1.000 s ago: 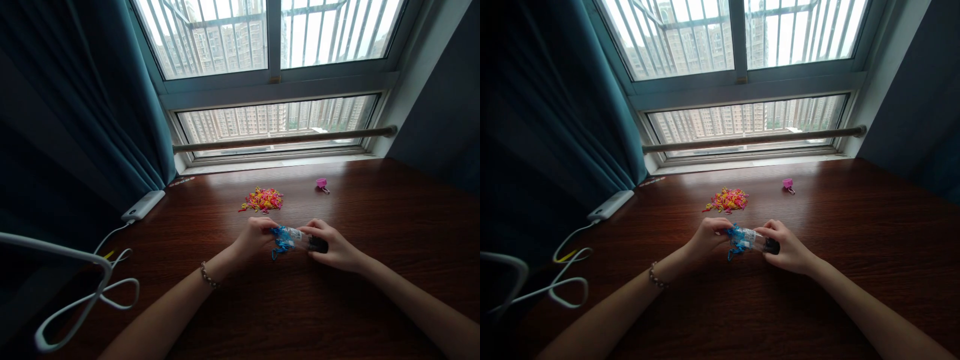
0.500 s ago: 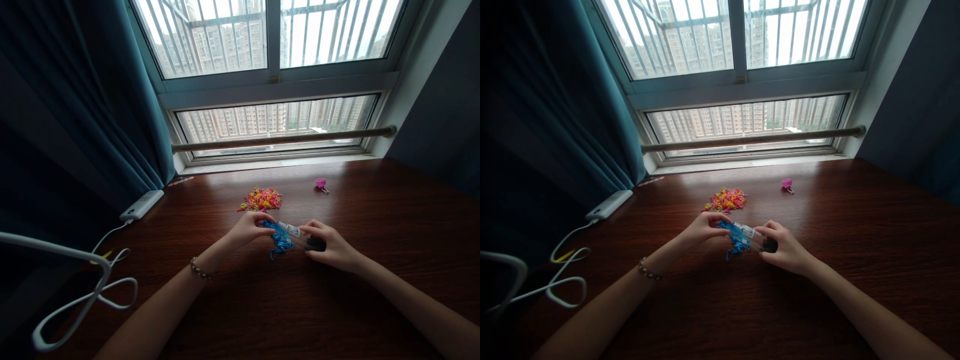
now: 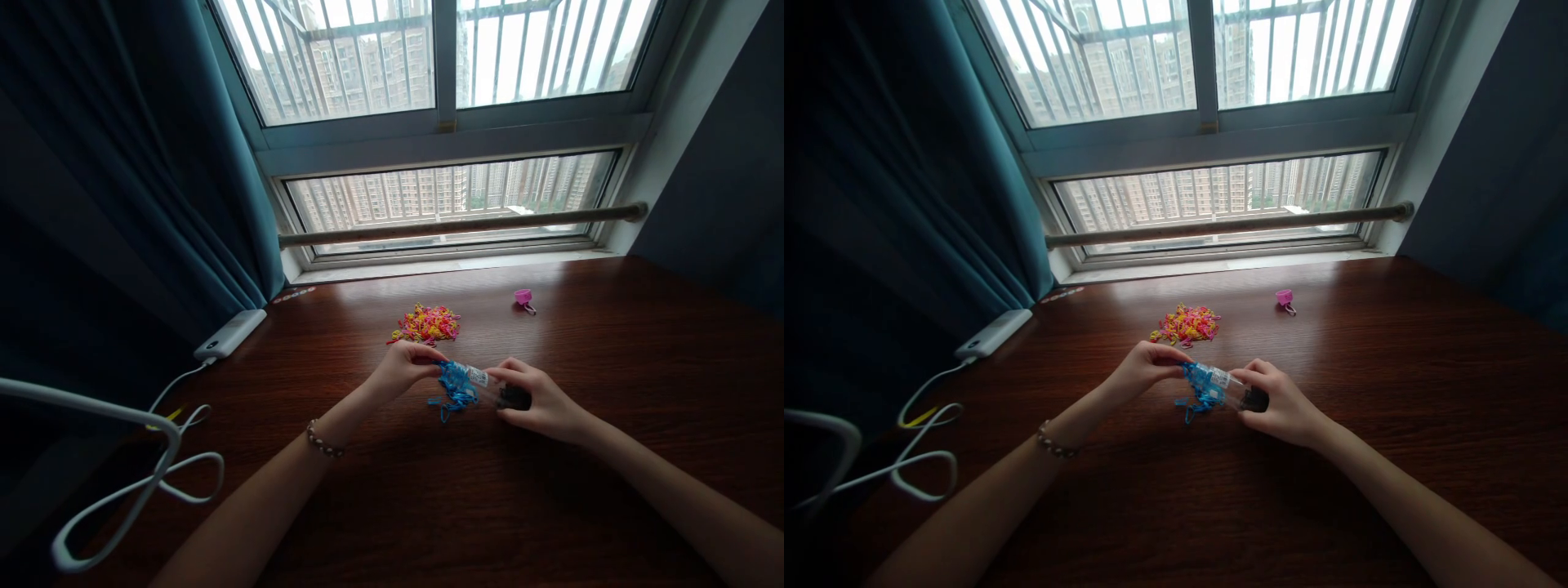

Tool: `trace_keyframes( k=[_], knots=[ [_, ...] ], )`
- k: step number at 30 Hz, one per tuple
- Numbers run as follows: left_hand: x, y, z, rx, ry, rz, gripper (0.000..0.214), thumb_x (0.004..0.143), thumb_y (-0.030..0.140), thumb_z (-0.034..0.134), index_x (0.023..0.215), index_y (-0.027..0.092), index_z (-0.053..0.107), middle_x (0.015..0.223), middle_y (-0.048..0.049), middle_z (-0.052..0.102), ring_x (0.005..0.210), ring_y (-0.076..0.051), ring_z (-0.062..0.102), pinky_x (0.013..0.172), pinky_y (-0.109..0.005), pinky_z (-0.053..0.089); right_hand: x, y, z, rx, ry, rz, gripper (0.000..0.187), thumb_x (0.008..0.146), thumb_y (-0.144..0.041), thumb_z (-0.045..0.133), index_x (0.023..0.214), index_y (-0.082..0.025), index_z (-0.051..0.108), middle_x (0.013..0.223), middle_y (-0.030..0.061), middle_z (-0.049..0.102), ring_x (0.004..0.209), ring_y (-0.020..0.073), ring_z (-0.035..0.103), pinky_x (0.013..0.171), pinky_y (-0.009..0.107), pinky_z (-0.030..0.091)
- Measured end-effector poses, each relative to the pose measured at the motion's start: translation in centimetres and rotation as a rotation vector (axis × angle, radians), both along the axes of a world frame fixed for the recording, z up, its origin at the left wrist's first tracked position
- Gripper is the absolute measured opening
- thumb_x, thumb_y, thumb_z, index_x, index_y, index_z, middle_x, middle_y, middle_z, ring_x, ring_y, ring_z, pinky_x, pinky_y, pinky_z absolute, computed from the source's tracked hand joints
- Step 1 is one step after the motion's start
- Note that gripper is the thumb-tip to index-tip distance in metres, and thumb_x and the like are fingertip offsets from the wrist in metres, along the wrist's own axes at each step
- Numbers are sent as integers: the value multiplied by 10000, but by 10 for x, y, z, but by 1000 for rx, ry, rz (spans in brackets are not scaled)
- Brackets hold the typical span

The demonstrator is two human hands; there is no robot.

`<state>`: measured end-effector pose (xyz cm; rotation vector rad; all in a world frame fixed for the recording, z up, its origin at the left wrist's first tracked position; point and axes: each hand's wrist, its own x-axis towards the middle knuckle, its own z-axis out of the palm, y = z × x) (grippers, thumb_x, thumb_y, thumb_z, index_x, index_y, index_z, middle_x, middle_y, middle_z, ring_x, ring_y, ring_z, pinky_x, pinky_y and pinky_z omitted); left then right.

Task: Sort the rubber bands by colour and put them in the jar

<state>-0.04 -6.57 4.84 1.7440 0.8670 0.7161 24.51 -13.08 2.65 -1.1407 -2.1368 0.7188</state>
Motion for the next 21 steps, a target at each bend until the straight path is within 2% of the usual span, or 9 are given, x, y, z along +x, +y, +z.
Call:
trace_keyframes(
  k=[5, 8, 13, 16, 21],
  knots=[
    [3, -6, -3, 195, -11, 78, 241, 644, 245, 687, 836, 111, 633, 778, -49, 653, 688, -144, 609, 673, -273, 514, -2, -1, 0, 5, 8, 20, 448, 633, -151, 596, 1075, -220, 572, 930, 37, 525, 812, 168, 529, 700, 260, 437],
    [3, -6, -3, 297, 46, 71, 179, 658, 252, 680, 768, 115, 643, 727, -47, 635, 675, -137, 588, 646, -251, 497, -2, -2, 0, 6, 4, 20, 454, 634, -145, 594, 1081, -219, 566, 935, 37, 522, 814, 167, 526, 703, 262, 433],
    [4, -6, -2, 427, 69, 73, 140, 659, 251, 682, 713, 122, 673, 781, -55, 598, 651, -110, 545, 566, -210, 456, -2, -3, 0, 0, 6, 23, 458, 640, -138, 591, 1089, -220, 556, 939, 37, 518, 831, 169, 519, 714, 262, 430],
    [5, -8, -4, 371, 45, 84, 165, 656, 243, 684, 763, 121, 655, 789, -48, 605, 698, -125, 564, 626, -230, 477, -2, -2, -1, 3, 9, 24, 459, 640, -138, 594, 1090, -220, 552, 940, 36, 515, 828, 168, 518, 715, 264, 429],
    [7, -11, -4, 90, -144, 48, 278, 657, 196, 683, 884, 116, 544, 830, -49, 632, 788, -156, 616, 765, -308, 506, -2, -2, 0, -5, 21, 26, 454, 643, -139, 599, 1087, -216, 550, 946, 36, 512, 827, 167, 519, 721, 265, 430]
  ],
)
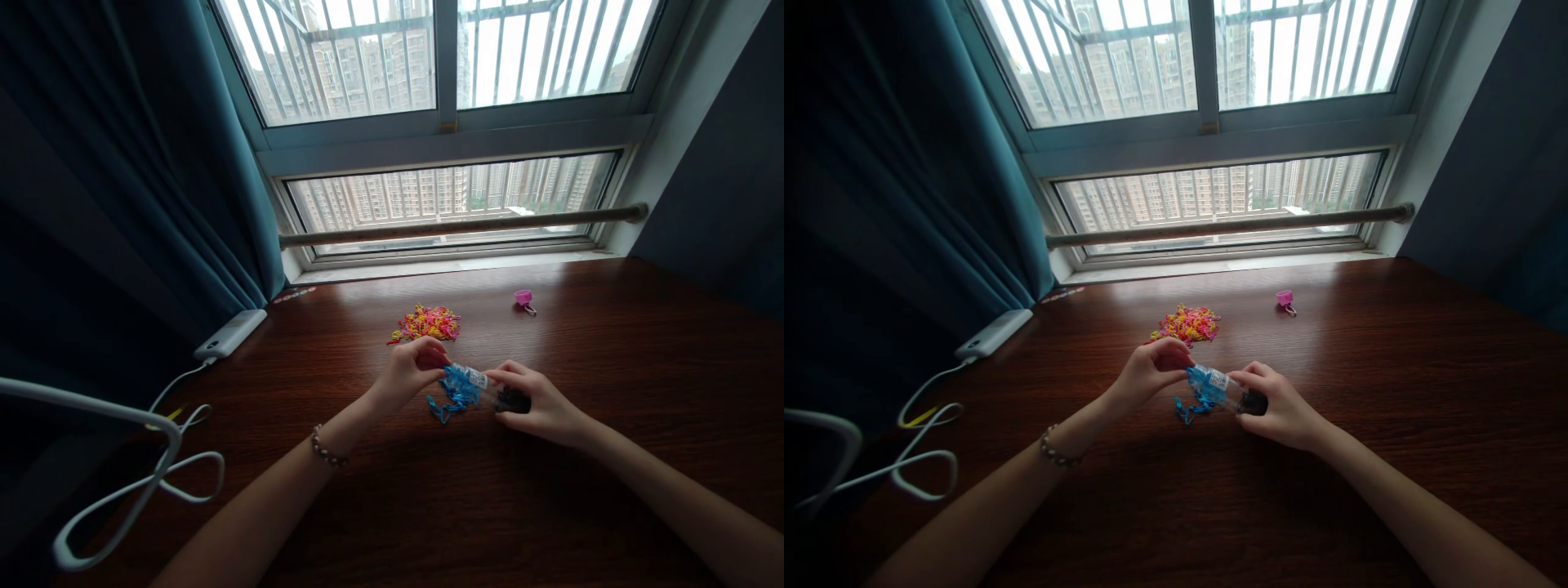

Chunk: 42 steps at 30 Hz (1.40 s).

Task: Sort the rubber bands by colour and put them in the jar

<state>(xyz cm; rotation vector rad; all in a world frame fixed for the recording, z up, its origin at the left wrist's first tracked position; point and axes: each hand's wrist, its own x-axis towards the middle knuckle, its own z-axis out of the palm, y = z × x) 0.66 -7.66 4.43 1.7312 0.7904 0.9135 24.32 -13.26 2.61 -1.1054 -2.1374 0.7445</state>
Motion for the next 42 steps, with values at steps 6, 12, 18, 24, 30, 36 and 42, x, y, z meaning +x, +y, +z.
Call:
trace_keyframes(
  k=[6, 12, 18, 24, 30, 36, 42],
  knots=[
    [2, -3, 5, -45, -83, -24, 224, 678, 188, 666, 839, 113, 528, 816, -42, 614, 805, -158, 622, 777, -303, 505, 0, -1, 2, -33, 23, 3, 434, 656, -136, 595, 1082, -208, 552, 939, 31, 510, 816, 155, 524, 718, 251, 429],
    [3, -4, 4, 145, 1, 144, 173, 663, 243, 680, 733, 116, 587, 730, -28, 601, 693, -125, 583, 665, -251, 503, -1, -1, 1, -52, 30, 3, 432, 654, -146, 606, 1081, -198, 559, 935, 30, 518, 811, 155, 531, 715, 247, 430],
    [1, 1, 3, 55, -121, 147, 198, 701, 239, 643, 856, 125, 597, 881, -64, 634, 850, -165, 600, 796, -311, 485, -1, 1, -3, -99, 199, 7, 423, 696, -217, 627, 1105, -191, 526, 985, 50, 520, 886, 173, 530, 786, 274, 431],
    [19, -19, -5, -183, -109, -216, 380, 630, 246, 712, 969, 121, 595, 989, -82, 625, 937, -220, 580, 848, -347, 455, -11, -7, -7, -291, 439, 120, 467, 722, -244, 637, 1145, -205, 443, 1031, 57, 540, 966, 178, 531, 858, 307, 432],
    [22, -33, 1, -128, -187, -59, 348, 702, 309, 649, 985, 120, 578, 987, -102, 621, 918, -213, 581, 819, -334, 458, -20, -10, -12, -327, 520, 182, 481, 751, -262, 610, 1183, -210, 407, 1183, 92, 498, 1097, 200, 486, 947, 363, 397],
    [5, -18, 15, 100, -163, 228, 261, 736, 319, 595, 925, 144, 556, 884, -54, 611, 822, -156, 576, 731, -259, 461, -14, -4, -13, -159, 323, 3, 299, 780, -326, 557, 1038, -180, 525, 983, 80, 599, 892, 178, 582, 811, 327, 475],
    [-21, 3, -2, 196, -86, 427, 333, 743, 340, 581, 1021, 167, 520, 825, -25, 586, 698, -121, 552, 624, -223, 437, -32, -1, -7, 33, -218, -220, 247, 790, -396, 514, 880, -176, 583, 840, 62, 565, 728, 176, 572, 653, 291, 443]
  ],
)
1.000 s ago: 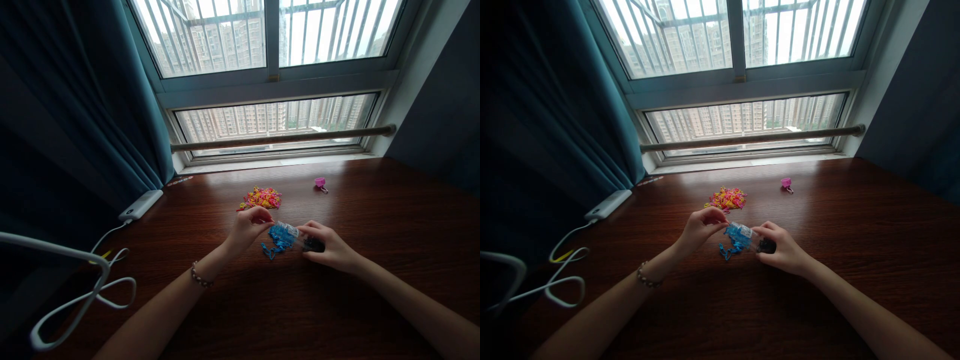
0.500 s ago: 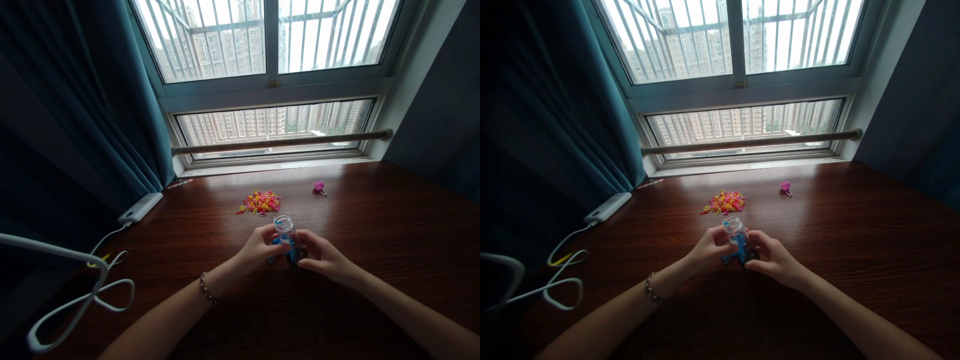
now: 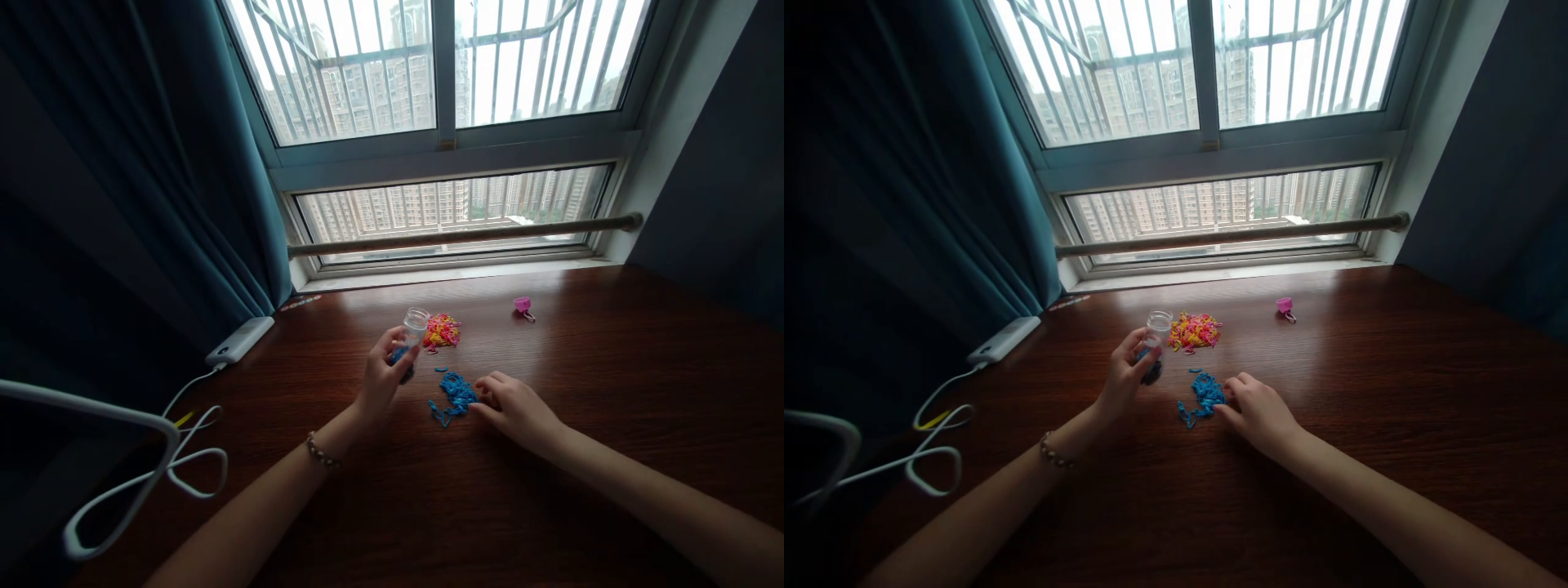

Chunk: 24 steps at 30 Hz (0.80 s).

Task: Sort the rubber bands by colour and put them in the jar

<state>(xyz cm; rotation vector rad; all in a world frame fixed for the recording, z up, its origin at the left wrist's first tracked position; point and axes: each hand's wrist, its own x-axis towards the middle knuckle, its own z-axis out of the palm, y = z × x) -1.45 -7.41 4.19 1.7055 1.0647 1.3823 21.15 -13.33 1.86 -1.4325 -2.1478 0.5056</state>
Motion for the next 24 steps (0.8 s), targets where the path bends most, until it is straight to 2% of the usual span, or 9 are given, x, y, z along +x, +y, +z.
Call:
trace_keyframes(
  k=[2, 5, 7, 9, 12, 18, 20, 24],
  knots=[
    [-11, 3, -11, 68, 135, 47, 313, 731, 329, 602, 993, 172, 535, 862, -29, 570, 751, -131, 545, 667, -236, 439, -15, 2, 2, 0, -138, -65, 353, 745, -475, 545, 922, -171, 571, 876, 80, 549, 730, 203, 576, 630, 301, 429],
    [-23, 5, -25, 196, 271, 110, 292, 730, 320, 609, 980, 181, 548, 877, -30, 553, 812, -149, 538, 747, -271, 439, -36, 9, 4, -20, -253, -78, 471, 668, -513, 608, 982, -168, 550, 931, 99, 525, 708, 214, 578, 588, 291, 409],
    [-27, 6, -30, 267, 341, 138, 325, 720, 318, 623, 1013, 196, 553, 916, -38, 547, 865, -166, 534, 790, -292, 433, -43, 13, 4, -18, -261, -47, 409, 671, -456, 621, 961, -174, 558, 940, 92, 520, 717, 203, 574, 598, 278, 399],
    [-29, 7, -33, 310, 407, 154, 363, 705, 320, 640, 1041, 212, 557, 966, -47, 539, 911, -182, 527, 814, -308, 429, -43, 17, 2, -10, -215, 4, 268, 708, -356, 592, 915, -187, 578, 911, 69, 526, 726, 179, 562, 619, 261, 392],
    [-29, 6, -35, 330, 480, 151, 381, 704, 332, 641, 1061, 228, 558, 1004, -55, 531, 945, -196, 520, 833, -330, 431, -35, 22, -3, -20, -93, 65, 142, 719, -225, 542, 842, -201, 609, 826, 33, 536, 676, 132, 529, 609, 228, 379],
    [-26, 3, -36, 317, 589, 79, 401, 722, 336, 621, 1098, 226, 534, 1033, -68, 536, 1000, -214, 500, 878, -370, 415, -25, 35, -9, -29, 160, 69, 113, 644, -135, 554, 705, -171, 642, 646, 4, 553, 594, 116, 494, 561, 222, 376],
    [-26, 3, -37, 330, 606, 78, 411, 714, 339, 629, 1094, 218, 531, 1035, -73, 548, 1001, -219, 500, 874, -378, 416, -25, 41, -10, -125, 326, 54, 107, 645, -177, 572, 723, -158, 642, 605, -2, 566, 561, 117, 509, 529, 225, 393],
    [-27, 4, -39, 366, 653, 84, 381, 703, 327, 639, 1058, 215, 559, 1032, -75, 562, 976, -220, 516, 857, -387, 426, -26, 48, -10, -435, 711, 60, 186, 633, -268, 617, 752, -126, 608, 587, 4, 602, 479, 101, 521, 458, 220, 421]
  ],
)
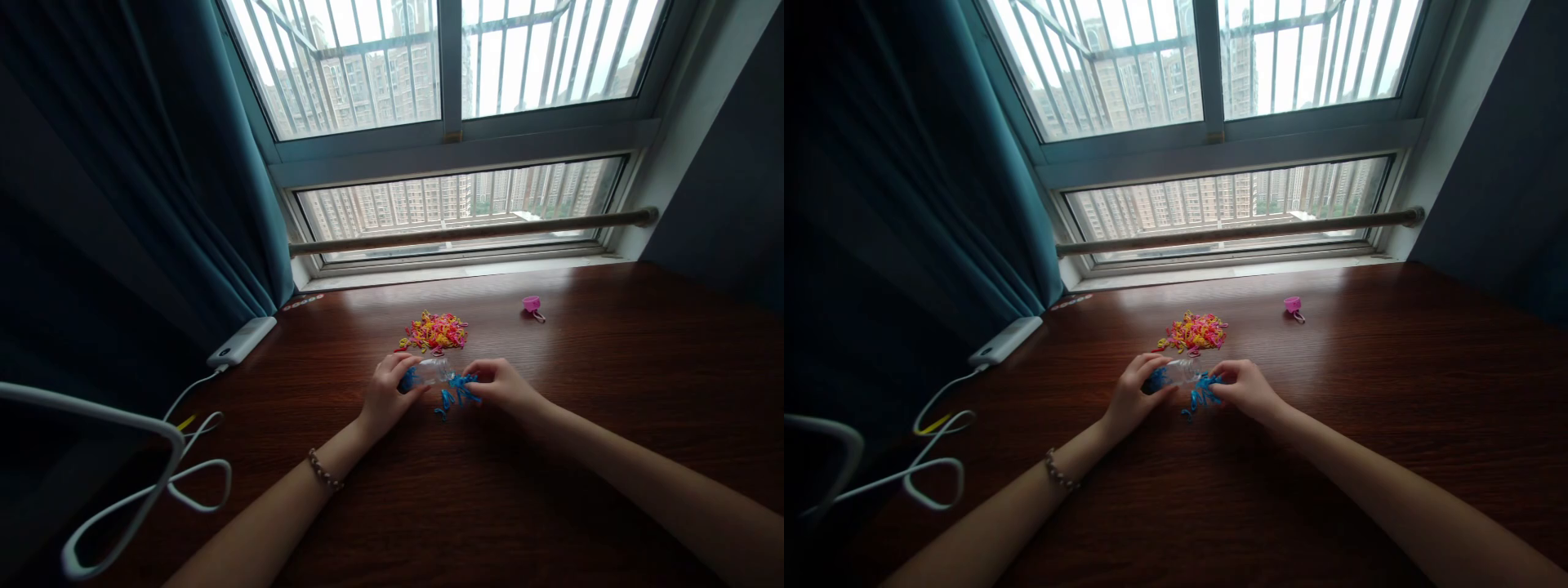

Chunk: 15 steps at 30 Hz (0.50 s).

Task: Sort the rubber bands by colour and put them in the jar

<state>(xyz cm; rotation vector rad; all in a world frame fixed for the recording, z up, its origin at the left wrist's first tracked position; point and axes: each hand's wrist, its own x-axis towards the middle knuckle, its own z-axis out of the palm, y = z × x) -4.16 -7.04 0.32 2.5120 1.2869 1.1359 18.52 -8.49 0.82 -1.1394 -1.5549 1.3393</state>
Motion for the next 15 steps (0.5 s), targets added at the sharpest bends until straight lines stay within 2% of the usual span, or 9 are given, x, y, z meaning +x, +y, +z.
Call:
trace_keyframes(
  k=[4, 12, 15],
  knots=[
    [0, -1, -2, 10, 44, -11, 372, 711, 321, 630, 1064, 224, 563, 1048, -72, 558, 987, -218, 512, 870, -383, 420, -3, 0, 1, -126, 181, 30, 246, 599, -290, 666, 756, -114, 596, 582, 0, 611, 466, 82, 518, 463, 209, 424],
    [0, 0, -3, 65, 58, 80, 373, 726, 336, 614, 1078, 226, 558, 1043, -73, 548, 971, -221, 505, 849, -389, 414, -1, 1, 4, -115, 201, -66, 271, 577, -315, 695, 733, -125, 581, 558, -27, 580, 465, 77, 503, 463, 210, 417],
    [0, -1, -3, 63, 96, 30, 377, 729, 332, 613, 1089, 236, 556, 1049, -72, 550, 977, -221, 503, 858, -391, 405, -1, 1, 5, -98, 199, -59, 263, 601, -319, 679, 749, -129, 571, 570, -27, 570, 484, 79, 503, 474, 209, 417]
  ],
)
